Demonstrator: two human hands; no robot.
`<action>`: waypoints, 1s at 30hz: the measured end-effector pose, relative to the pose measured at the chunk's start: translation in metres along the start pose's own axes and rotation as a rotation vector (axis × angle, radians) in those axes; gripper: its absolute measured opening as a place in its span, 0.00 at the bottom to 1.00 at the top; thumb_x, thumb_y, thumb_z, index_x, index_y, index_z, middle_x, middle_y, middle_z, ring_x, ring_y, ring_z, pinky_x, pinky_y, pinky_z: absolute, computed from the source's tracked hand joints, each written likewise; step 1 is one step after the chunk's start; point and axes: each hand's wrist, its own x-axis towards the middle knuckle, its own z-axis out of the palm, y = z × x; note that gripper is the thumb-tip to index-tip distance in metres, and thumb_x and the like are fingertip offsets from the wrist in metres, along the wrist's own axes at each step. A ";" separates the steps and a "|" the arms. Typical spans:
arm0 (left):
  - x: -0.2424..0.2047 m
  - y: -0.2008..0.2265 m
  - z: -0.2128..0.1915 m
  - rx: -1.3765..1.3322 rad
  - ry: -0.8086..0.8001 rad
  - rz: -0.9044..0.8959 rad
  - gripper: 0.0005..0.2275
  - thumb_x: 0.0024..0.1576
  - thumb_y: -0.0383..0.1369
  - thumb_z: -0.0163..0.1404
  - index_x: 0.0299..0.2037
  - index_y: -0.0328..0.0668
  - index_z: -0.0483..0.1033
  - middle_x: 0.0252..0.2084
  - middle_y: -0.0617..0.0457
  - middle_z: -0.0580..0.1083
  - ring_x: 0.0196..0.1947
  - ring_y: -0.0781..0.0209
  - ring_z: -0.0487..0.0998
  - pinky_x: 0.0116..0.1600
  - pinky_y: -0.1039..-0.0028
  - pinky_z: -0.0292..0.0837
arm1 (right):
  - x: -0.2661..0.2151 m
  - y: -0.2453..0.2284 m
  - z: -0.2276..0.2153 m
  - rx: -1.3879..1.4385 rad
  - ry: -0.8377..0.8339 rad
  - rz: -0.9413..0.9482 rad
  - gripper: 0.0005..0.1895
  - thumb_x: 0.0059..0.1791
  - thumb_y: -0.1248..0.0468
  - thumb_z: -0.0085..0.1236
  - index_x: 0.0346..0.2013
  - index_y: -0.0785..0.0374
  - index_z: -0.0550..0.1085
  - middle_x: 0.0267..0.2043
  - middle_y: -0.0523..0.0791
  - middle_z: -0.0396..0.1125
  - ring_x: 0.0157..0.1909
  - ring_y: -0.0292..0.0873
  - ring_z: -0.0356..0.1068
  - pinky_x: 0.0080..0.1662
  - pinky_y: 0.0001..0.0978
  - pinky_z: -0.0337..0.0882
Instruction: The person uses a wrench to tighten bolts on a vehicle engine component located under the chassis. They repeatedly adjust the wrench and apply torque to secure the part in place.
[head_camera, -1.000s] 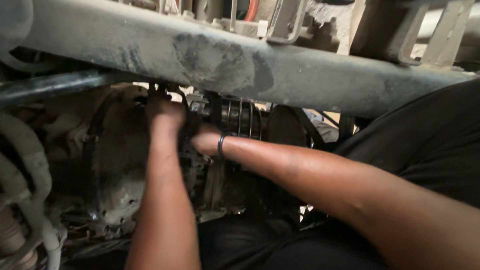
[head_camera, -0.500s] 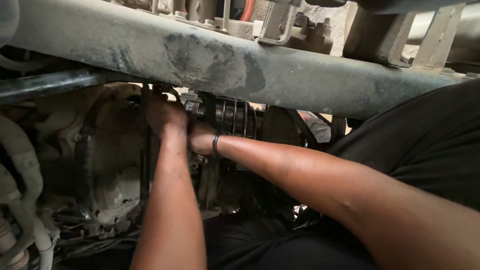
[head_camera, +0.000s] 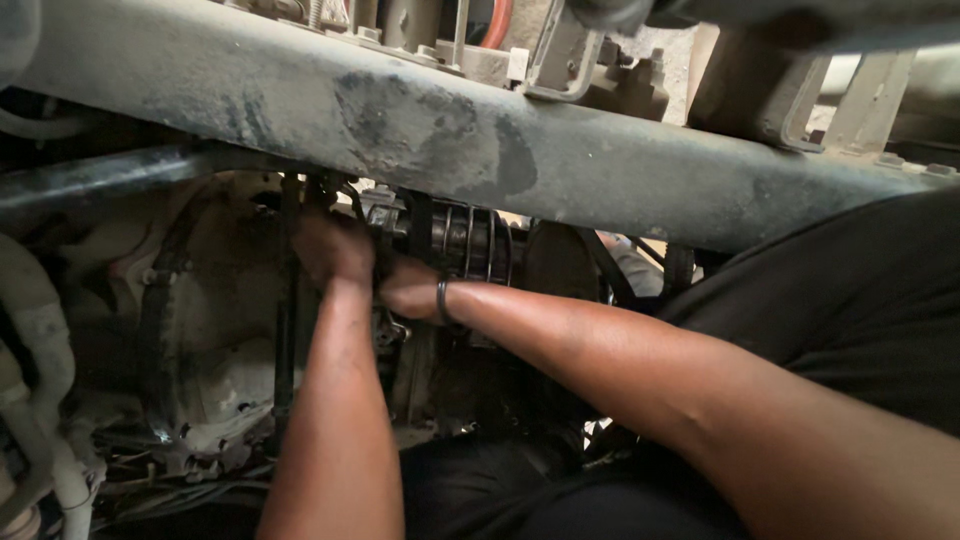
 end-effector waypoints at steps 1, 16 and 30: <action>0.002 0.000 0.000 0.005 0.012 0.040 0.12 0.51 0.32 0.58 0.40 0.31 0.80 0.39 0.30 0.79 0.39 0.31 0.81 0.42 0.51 0.77 | 0.000 -0.003 -0.002 0.026 0.052 -0.150 0.25 0.47 0.60 0.53 0.56 0.71 0.71 0.55 0.58 0.71 0.55 0.56 0.71 0.56 0.46 0.69; -0.002 -0.049 0.045 0.029 0.062 0.221 0.13 0.52 0.37 0.59 0.38 0.34 0.78 0.38 0.33 0.78 0.39 0.30 0.78 0.44 0.48 0.74 | 0.028 0.047 0.004 -0.133 -0.088 -0.182 0.17 0.44 0.59 0.55 0.40 0.70 0.78 0.41 0.55 0.77 0.40 0.47 0.71 0.46 0.43 0.73; 0.013 -0.032 -0.006 -0.263 -0.185 0.112 0.16 0.58 0.28 0.51 0.56 0.34 0.78 0.55 0.33 0.76 0.58 0.36 0.75 0.59 0.56 0.71 | 0.045 0.055 0.044 -0.212 0.182 -0.206 0.15 0.46 0.62 0.51 0.40 0.68 0.79 0.42 0.57 0.75 0.42 0.55 0.75 0.47 0.46 0.73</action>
